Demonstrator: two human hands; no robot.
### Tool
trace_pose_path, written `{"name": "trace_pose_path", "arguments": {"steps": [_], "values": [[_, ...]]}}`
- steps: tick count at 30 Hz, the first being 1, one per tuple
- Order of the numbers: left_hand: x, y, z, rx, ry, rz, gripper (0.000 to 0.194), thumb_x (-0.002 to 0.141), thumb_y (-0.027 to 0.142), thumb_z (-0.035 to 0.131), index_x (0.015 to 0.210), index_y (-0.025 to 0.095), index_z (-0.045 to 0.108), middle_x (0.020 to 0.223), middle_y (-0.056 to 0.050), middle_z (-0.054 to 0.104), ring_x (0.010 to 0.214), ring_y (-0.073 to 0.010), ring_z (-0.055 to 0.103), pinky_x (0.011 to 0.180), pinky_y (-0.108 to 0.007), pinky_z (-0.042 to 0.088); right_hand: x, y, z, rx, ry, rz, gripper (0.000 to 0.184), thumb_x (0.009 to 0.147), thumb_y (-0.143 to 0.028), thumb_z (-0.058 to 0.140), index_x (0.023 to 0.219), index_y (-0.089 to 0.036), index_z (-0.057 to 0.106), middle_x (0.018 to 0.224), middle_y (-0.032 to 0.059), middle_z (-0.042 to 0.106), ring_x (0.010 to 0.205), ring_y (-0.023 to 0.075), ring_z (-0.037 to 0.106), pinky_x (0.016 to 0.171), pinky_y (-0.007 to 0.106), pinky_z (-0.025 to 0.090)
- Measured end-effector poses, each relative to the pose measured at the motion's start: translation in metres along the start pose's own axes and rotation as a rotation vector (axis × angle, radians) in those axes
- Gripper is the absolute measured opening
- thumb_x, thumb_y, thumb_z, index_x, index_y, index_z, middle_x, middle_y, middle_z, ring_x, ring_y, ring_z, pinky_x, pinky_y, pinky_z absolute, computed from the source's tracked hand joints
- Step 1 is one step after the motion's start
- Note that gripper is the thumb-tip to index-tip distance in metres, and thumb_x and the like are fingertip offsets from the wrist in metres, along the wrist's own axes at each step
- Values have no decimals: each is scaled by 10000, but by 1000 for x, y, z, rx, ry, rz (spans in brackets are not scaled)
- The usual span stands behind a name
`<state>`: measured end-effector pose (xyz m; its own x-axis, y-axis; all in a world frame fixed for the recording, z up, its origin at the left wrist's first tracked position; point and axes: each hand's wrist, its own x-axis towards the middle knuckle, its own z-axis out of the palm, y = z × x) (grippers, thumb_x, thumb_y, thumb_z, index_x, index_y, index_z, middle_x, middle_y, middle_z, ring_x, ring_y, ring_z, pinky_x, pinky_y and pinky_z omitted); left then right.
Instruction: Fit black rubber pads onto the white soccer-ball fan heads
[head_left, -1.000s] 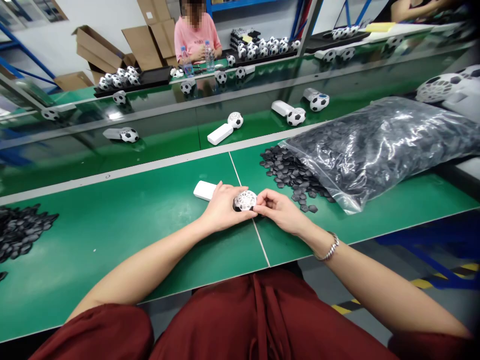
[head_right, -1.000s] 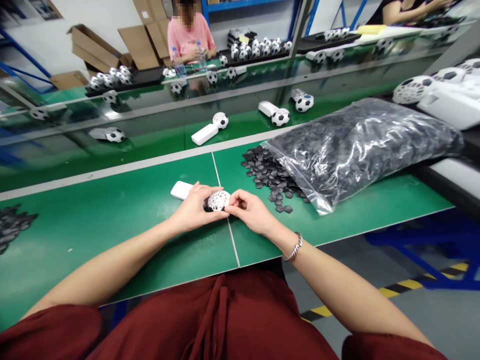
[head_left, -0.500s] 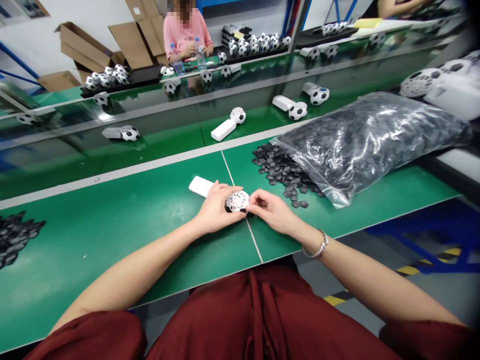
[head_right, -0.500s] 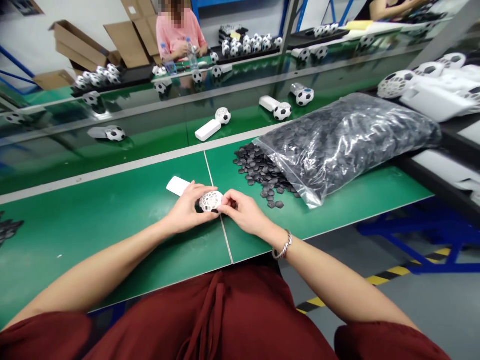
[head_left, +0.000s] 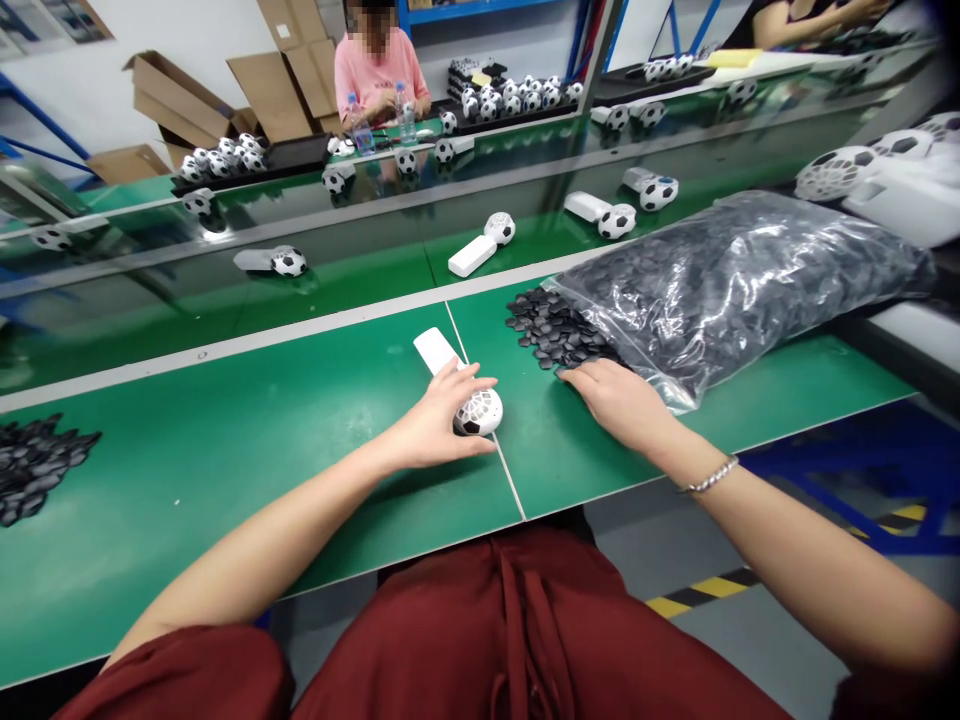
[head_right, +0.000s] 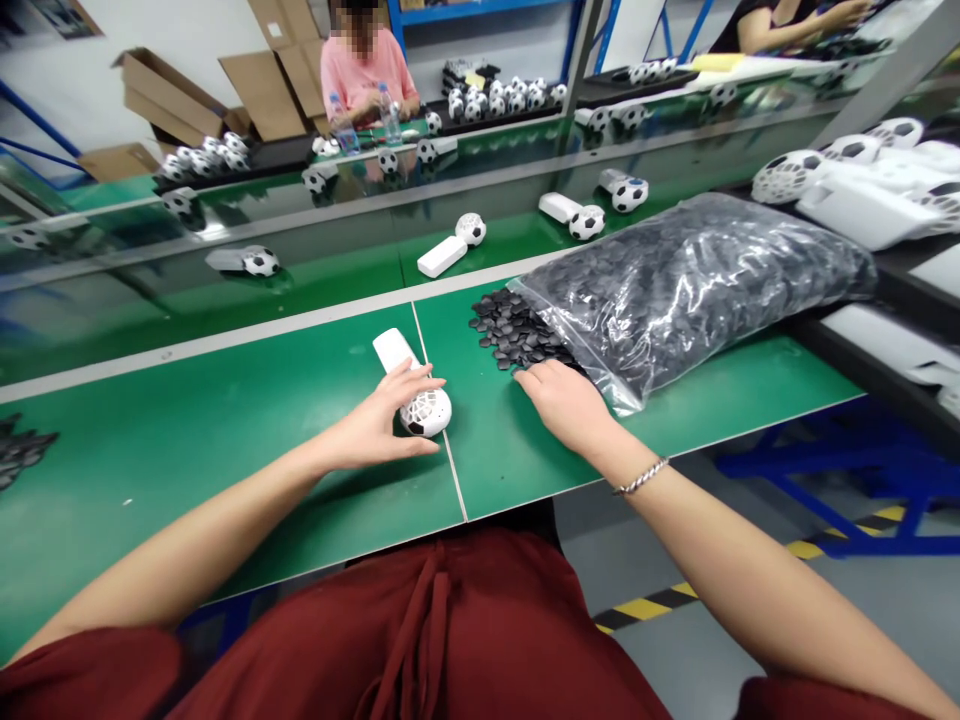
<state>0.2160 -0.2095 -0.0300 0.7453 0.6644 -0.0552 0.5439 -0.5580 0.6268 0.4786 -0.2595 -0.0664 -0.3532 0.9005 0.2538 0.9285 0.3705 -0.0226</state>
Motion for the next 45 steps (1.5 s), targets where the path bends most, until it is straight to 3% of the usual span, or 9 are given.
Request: {"name": "trace_pose_path", "arguments": {"steps": [3,7,17,27,30,34,37,41,45], "values": [[1,-1,5,-43,70,25,576,685,306,668,1208,174,468,1351,-112,426,1373,-286,88,1097,-503,165,8,-20,-8,379,64,-8,219,879,-163,442,972,-158,640,906,85,639,844,197,575,772,321,466],[5,-3,-1,-116,-85,134,577,662,142,608,1212,171,437,1347,-97,424,1376,-247,112,1108,-436,191,20,-50,-17,750,39,-95,169,873,-205,486,951,-226,635,899,30,637,826,152,588,751,281,469],[7,2,5,-173,-4,133,391,694,226,638,1060,186,506,1225,-77,534,1363,-252,174,1101,-427,212,36,-63,-17,873,3,-165,98,846,-199,530,820,-221,622,821,25,616,803,159,564,734,302,451],[8,3,5,-187,12,110,337,697,159,595,1019,187,503,1229,-84,526,1362,-242,180,1092,-435,218,34,-72,-1,1108,-58,173,135,780,-270,610,735,-199,504,696,-26,517,606,116,486,556,242,405],[7,-2,3,-175,-7,113,393,690,162,597,1066,187,486,1271,-96,493,1360,-245,186,1089,-433,223,18,-56,-5,925,-3,216,134,818,-302,567,741,-201,525,691,-13,546,618,130,500,581,260,409],[7,-6,2,-164,-36,181,412,707,194,600,1099,218,474,1271,-74,474,1352,-240,203,1089,-443,219,-17,-18,-13,392,65,281,124,831,-284,540,781,-193,607,786,52,607,715,192,553,664,321,441],[6,-5,8,-89,68,98,478,637,343,718,1063,230,532,1241,-89,408,1280,-291,280,1058,-483,259,-35,-2,-11,107,40,226,170,853,-246,493,866,-171,645,853,94,645,795,242,571,714,361,452],[2,-6,9,-75,148,-61,579,583,393,761,1097,243,540,1088,-68,399,1092,-258,431,987,-464,360,-36,2,-6,-96,11,85,249,888,-199,410,913,-122,645,864,136,647,776,257,556,695,368,437],[-7,-15,-6,-120,55,24,557,640,242,691,1153,209,476,1120,-63,451,1070,-218,476,981,-390,378,-21,1,-3,-96,14,23,270,896,-187,382,886,-114,642,810,136,638,750,261,549,703,389,423]]}}
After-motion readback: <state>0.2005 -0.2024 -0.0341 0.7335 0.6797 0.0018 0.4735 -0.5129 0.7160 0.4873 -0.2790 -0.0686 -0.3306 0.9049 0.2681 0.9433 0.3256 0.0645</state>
